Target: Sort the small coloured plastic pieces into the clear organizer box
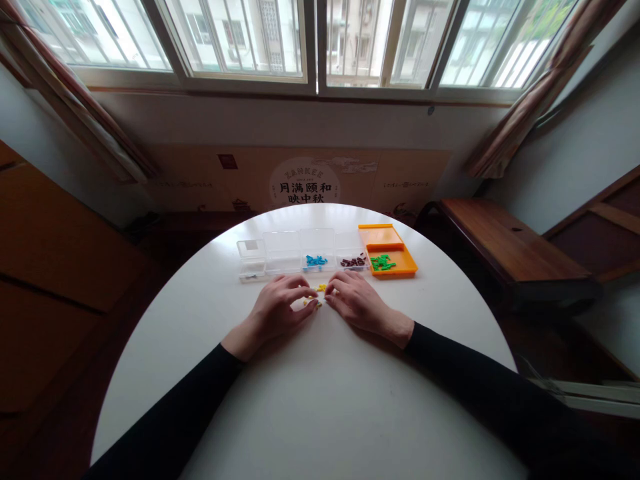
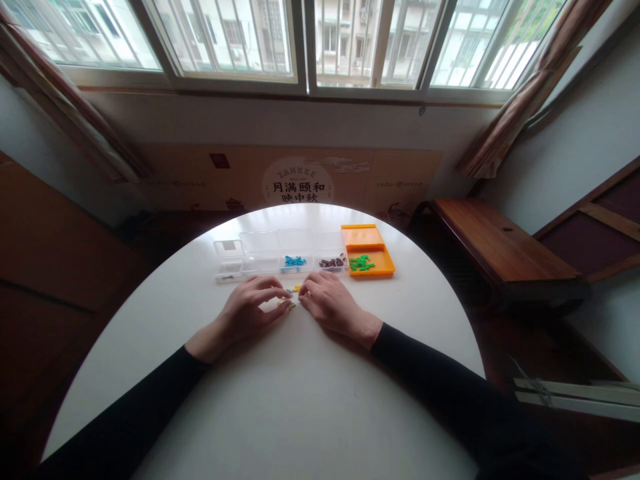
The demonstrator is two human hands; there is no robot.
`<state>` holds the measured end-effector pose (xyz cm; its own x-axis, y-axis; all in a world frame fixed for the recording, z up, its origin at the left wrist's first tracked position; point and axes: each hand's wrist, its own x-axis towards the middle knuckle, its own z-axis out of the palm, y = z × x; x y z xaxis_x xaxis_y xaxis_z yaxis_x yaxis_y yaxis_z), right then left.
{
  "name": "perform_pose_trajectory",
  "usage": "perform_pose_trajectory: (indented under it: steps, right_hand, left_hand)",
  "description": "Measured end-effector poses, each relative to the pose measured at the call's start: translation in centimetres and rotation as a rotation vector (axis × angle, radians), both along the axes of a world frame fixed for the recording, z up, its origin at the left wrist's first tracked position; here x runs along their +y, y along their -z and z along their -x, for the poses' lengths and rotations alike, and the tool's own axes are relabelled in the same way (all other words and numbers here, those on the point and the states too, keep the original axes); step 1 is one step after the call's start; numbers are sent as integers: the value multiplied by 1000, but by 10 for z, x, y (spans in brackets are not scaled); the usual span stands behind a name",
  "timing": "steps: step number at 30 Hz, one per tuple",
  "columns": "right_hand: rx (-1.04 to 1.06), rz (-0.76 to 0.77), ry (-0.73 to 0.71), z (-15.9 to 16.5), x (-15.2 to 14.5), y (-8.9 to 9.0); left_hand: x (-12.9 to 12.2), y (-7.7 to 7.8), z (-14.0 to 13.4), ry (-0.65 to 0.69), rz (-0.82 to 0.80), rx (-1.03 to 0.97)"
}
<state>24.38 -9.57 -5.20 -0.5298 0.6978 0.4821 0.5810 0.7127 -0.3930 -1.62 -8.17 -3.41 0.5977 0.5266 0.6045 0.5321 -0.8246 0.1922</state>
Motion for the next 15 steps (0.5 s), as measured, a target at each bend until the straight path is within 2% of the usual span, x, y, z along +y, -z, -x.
perform_pose_trajectory:
  steps: [15]
  right_hand:
    - [1, -31, -27, 0, -1, -1]
  left_hand:
    - [0, 1, 0, -4, -19, 13]
